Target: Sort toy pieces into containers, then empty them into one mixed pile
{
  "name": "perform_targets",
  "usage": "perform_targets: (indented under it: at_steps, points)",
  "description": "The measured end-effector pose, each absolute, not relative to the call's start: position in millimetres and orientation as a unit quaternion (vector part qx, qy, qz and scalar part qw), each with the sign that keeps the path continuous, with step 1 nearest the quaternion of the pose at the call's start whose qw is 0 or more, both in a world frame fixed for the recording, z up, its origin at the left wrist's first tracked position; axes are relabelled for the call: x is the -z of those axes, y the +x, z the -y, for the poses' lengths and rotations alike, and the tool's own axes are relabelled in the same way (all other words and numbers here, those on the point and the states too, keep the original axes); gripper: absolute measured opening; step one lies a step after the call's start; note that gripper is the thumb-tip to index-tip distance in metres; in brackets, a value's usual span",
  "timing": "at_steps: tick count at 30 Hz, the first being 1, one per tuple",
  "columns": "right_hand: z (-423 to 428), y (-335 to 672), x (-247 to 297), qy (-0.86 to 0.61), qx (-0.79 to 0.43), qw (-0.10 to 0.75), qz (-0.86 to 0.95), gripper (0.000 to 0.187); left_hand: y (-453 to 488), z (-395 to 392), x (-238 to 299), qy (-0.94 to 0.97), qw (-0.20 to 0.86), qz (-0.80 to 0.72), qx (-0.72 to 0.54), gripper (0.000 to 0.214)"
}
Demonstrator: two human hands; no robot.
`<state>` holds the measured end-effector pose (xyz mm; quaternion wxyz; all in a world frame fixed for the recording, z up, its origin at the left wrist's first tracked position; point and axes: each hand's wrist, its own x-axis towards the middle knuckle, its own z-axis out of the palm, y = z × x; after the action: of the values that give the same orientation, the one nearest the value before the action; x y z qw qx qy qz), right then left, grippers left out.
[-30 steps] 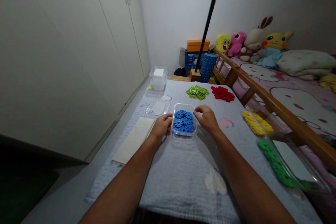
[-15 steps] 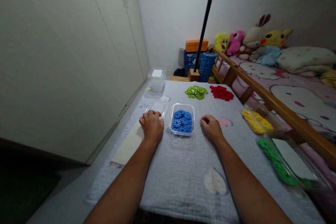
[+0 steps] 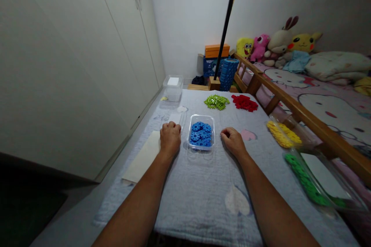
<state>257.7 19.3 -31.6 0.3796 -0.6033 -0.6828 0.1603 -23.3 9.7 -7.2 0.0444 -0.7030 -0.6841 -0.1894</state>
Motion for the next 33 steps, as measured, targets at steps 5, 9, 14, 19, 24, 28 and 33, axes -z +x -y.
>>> perform_targets:
  at_steps: [5, 9, 14, 19, 24, 28, 33]
  points:
    - [-19, 259, 33, -0.6, -0.161, 0.381, 0.685, 0.013, -24, -10, 0, -0.696, 0.041, 0.645, 0.312, 0.017]
    - [-18, 259, 32, -0.601, -0.166, 0.38, 0.683, 0.013, -25, -5, -6, -0.66, 0.011, 0.601, 0.45, 0.009]
    - [-18, 258, 31, -0.605, -0.186, 0.415, 0.653, 0.016, -24, -1, -14, -0.53, -0.158, 0.529, 0.644, 0.012]
    - [-13, 253, 20, -0.586, -0.153, 0.508, 0.612, 0.02, -25, -2, -27, -0.315, -0.426, 0.414, 0.74, 0.022]
    - [1, 236, -1, -0.53, -0.21, 0.542, 0.618, 0.029, -22, 3, -34, -0.244, -0.596, 0.343, 0.684, 0.02]
    - [8, 219, -8, -0.461, -0.343, 0.562, 0.595, 0.056, -11, 12, -37, -0.273, -0.659, 0.343, 0.612, 0.022]
    - [8, 211, -6, -0.473, -0.375, 0.56, 0.568, 0.07, -5, 20, -34, -0.359, -0.67, 0.358, 0.541, 0.028]
